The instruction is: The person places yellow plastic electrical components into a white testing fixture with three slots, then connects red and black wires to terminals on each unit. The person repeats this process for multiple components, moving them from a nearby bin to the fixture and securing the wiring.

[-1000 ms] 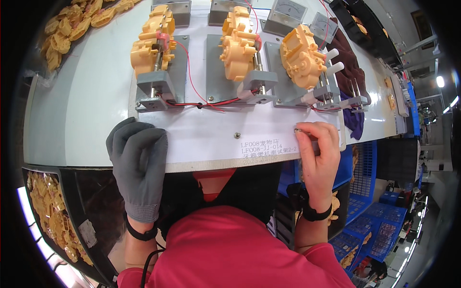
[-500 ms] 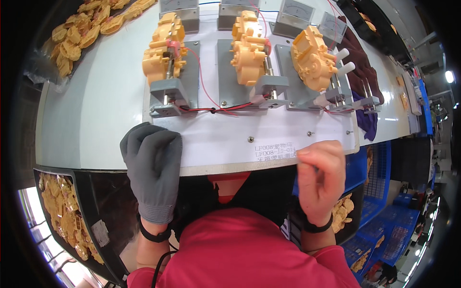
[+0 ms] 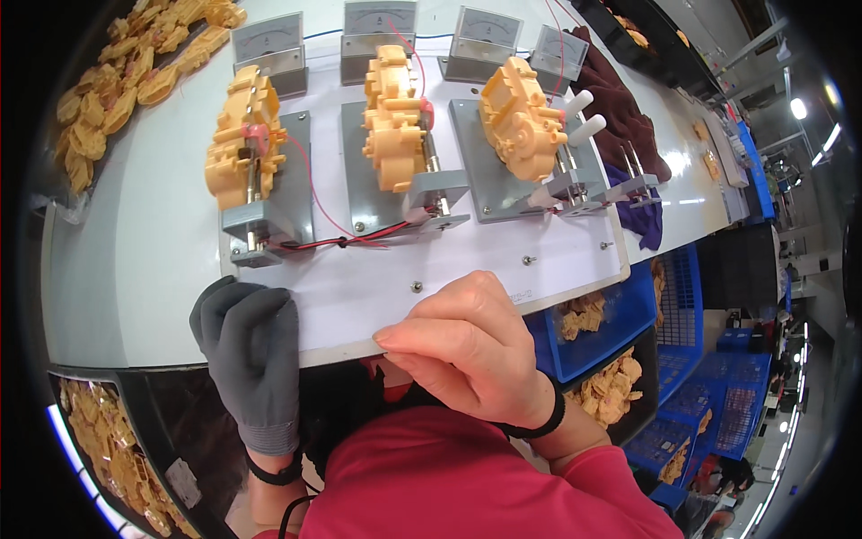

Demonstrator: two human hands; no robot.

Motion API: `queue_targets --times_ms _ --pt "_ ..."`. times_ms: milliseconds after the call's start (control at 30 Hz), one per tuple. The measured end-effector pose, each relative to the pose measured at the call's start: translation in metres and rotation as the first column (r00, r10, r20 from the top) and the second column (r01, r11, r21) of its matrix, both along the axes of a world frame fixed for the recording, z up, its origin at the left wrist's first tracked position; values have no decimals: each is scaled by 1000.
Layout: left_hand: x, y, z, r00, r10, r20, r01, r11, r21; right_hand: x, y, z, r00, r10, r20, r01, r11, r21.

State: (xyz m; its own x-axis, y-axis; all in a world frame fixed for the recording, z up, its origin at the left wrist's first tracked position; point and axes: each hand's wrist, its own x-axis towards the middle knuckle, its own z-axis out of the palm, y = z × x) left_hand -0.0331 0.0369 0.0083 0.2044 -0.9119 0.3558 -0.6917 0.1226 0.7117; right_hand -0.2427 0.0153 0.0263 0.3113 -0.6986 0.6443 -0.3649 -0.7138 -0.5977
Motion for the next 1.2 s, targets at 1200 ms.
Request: queue_targets --times_ms 1200 --pt "17 -155 96 906 -242 346 181 963 200 69 -16 -8 866 201 457 -404 820 405"
